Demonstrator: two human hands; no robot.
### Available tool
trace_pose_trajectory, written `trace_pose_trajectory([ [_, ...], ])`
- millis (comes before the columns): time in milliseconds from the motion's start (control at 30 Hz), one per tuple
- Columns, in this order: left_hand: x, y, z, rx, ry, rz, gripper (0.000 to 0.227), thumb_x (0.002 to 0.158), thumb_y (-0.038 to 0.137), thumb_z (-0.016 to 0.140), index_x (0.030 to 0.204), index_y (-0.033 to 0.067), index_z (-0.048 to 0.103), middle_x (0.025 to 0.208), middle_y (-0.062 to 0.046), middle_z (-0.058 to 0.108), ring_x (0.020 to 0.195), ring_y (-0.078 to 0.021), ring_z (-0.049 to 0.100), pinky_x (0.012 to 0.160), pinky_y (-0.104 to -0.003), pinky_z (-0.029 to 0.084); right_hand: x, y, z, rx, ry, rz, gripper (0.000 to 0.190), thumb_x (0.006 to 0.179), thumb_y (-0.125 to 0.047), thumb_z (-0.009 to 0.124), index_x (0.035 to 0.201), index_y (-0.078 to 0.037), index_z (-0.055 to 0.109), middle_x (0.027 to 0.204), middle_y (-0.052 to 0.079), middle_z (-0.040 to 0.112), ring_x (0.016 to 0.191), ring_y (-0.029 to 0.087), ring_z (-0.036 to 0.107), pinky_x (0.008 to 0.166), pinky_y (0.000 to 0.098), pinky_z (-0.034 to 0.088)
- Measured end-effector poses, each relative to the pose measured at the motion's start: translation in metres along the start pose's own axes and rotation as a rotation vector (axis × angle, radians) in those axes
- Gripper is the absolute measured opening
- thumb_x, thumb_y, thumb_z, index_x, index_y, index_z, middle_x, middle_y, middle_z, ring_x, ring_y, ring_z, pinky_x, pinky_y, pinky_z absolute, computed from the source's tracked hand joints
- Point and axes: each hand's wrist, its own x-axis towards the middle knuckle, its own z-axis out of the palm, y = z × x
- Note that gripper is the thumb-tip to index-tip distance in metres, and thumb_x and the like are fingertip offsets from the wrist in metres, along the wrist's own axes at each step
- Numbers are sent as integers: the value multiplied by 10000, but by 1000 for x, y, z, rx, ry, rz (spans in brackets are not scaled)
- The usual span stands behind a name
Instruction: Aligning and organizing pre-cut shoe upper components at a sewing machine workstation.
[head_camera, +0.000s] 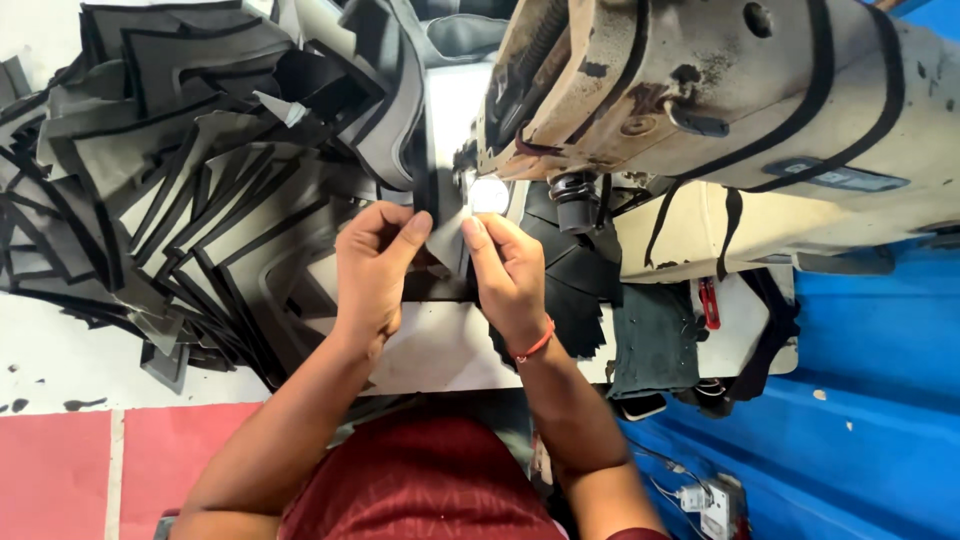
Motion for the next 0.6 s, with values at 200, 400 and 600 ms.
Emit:
trace_pose_trajectory([
  [200,21,-4,11,50,102,60,130,951,94,762,880,48,663,748,36,618,622,-39,516,571,-202,412,0,5,-2,95,-28,95,254,1102,-151,563,954,26,669,729,15,645,651,68,585,609,225,468],
  [400,40,6,13,73,18,102,112,1005,122,705,1045,18,695,843,14,634,724,-57,546,660,-233,473,-5,-2,-2,92,-33,84,235,1073,-149,560,984,18,698,703,4,631,627,62,574,588,220,465],
  [600,-23,1,-24,324,-171,57,314,994,160,637,1270,29,564,1034,-31,689,862,-81,588,778,-246,496,7,50,-54,-140,144,-121,145,1106,-111,618,1140,25,657,942,69,639,856,95,592,790,247,487],
])
